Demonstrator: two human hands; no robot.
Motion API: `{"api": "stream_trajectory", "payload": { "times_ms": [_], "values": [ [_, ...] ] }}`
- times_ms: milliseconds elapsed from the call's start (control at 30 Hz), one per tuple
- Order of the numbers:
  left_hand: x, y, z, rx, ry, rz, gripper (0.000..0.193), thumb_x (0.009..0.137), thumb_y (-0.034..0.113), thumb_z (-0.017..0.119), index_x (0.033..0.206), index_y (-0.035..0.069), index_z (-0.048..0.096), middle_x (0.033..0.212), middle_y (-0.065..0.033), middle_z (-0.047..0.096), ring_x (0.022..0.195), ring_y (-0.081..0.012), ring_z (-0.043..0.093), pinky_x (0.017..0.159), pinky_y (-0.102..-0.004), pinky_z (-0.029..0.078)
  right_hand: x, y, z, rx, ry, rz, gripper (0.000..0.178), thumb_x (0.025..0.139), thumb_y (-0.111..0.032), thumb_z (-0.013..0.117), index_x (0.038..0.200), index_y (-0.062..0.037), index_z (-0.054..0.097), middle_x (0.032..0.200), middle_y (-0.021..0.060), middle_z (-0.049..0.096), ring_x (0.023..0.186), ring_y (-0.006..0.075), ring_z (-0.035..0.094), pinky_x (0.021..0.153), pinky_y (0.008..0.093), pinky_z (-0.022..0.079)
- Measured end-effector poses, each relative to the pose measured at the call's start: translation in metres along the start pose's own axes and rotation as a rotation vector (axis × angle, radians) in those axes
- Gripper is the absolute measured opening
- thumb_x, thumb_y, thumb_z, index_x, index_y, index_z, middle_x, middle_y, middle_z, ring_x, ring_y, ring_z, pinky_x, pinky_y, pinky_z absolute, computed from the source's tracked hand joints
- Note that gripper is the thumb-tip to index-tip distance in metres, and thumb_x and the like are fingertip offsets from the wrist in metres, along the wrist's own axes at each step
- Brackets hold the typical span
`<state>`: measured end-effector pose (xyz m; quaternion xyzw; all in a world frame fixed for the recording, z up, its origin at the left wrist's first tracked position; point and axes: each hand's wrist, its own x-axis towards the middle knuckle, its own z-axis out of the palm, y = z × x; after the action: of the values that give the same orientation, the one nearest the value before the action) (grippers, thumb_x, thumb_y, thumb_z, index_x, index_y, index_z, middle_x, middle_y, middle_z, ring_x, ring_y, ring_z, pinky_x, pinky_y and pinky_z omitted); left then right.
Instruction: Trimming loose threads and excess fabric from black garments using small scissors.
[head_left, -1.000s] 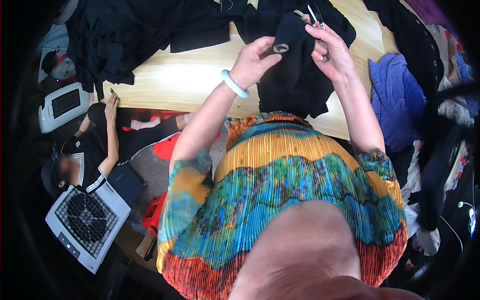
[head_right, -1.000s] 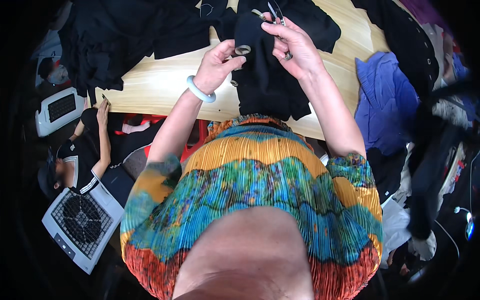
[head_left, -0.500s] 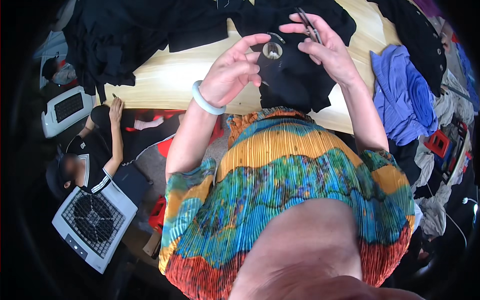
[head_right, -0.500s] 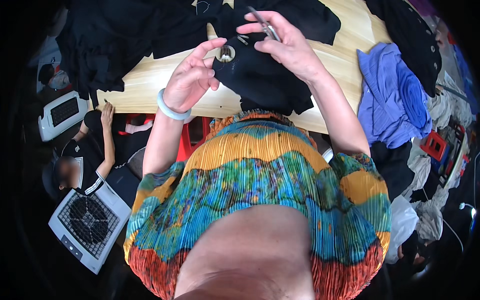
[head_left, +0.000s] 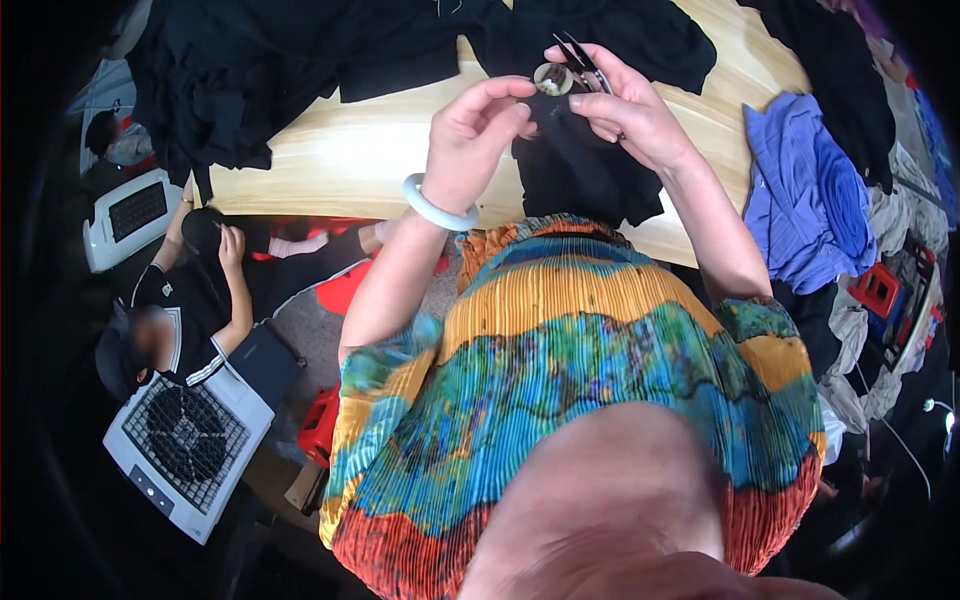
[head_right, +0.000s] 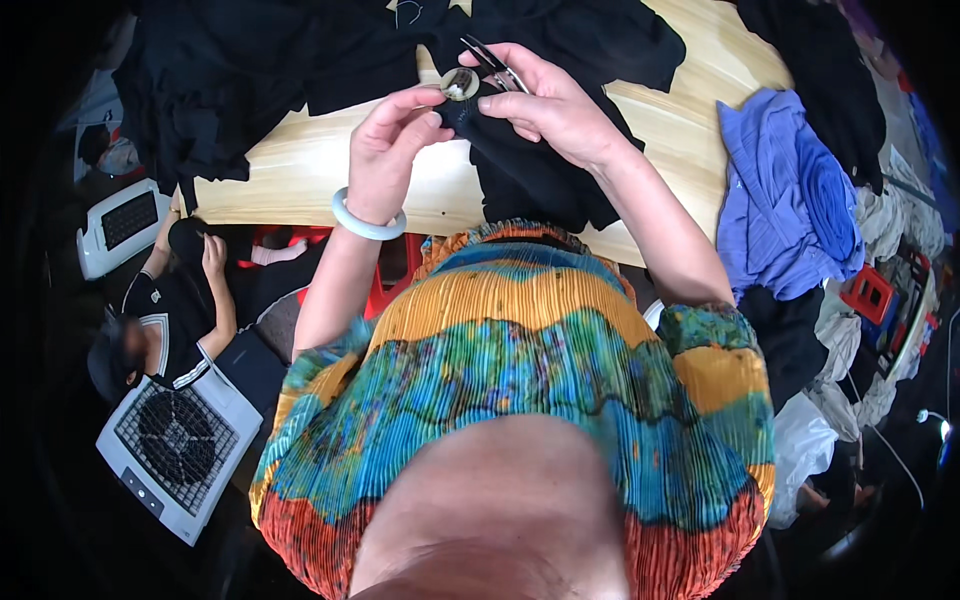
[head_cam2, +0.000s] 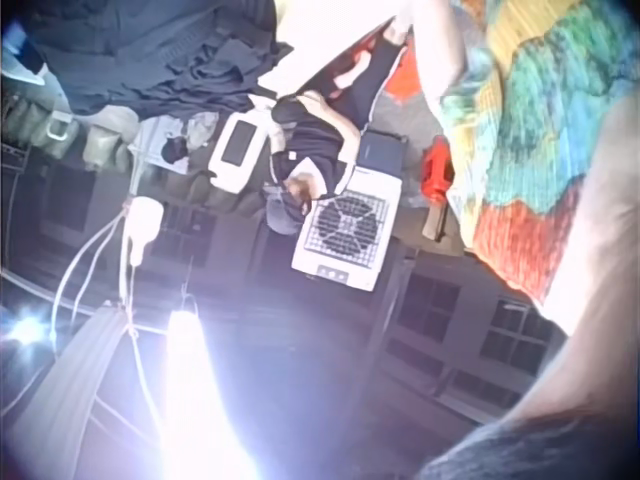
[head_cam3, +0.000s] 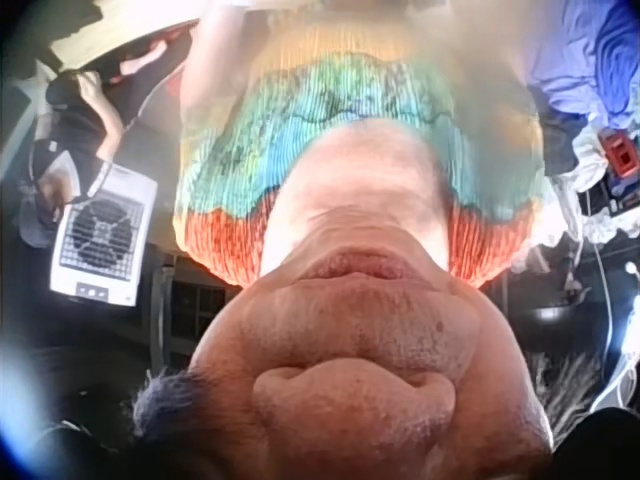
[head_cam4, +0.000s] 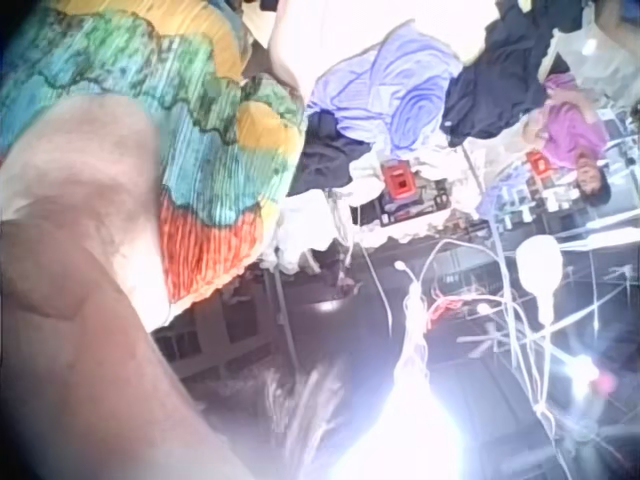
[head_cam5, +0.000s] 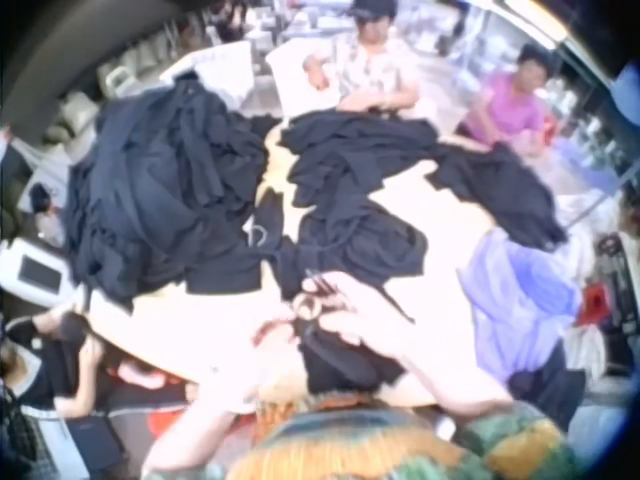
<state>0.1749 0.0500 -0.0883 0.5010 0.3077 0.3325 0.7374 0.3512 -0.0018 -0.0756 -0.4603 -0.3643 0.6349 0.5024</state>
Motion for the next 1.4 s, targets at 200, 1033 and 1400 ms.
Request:
{"api": "stream_trajectory", "payload": {
  "times_ms": [200,1033,1400],
  "values": [
    [0.003,-0.019,0.01,0.099,0.111,0.201,0.019,0.073,-0.004,0.06,0.092,-0.003,0.059,0.091,-0.0069,0.055,0.073,-0.0095,0.056,0.062,-0.0168,0.047,0.004,0.004,-0.002,0.03,-0.004,0.021,0.039,0.077,-0.009,0.055,0.114,-0.007,0.043,0.078,-0.0053,0.05,0.049,-0.0011,0.031,0.042,0.0139,0.024],
    [0.011,0.003,0.0,-0.213,-0.044,-0.221,0.007,0.082,0.01,0.053,0.084,0.003,0.054,0.078,0.0001,0.052,0.065,-0.0065,0.049,0.061,-0.0192,0.044,-0.034,-0.015,0.01,-0.389,0.09,0.103,0.027,0.087,-0.026,0.043,0.093,-0.0015,0.052,0.066,-0.0008,0.05,0.067,0.0057,0.045,0.065,0.0196,0.036],
    [0.009,-0.003,0.004,-0.048,-0.083,-0.114,0.005,0.08,0.005,0.054,0.084,0.001,0.055,0.08,-0.0045,0.058,0.073,-0.0109,0.057,0.071,-0.0235,0.047,-0.027,-0.008,0.007,-0.25,0.013,0.221,0.025,0.088,-0.03,0.042,0.088,-0.0075,0.054,0.06,-0.005,0.045,0.046,-0.0017,0.029,0.041,0.0129,0.021]
  ]
}}
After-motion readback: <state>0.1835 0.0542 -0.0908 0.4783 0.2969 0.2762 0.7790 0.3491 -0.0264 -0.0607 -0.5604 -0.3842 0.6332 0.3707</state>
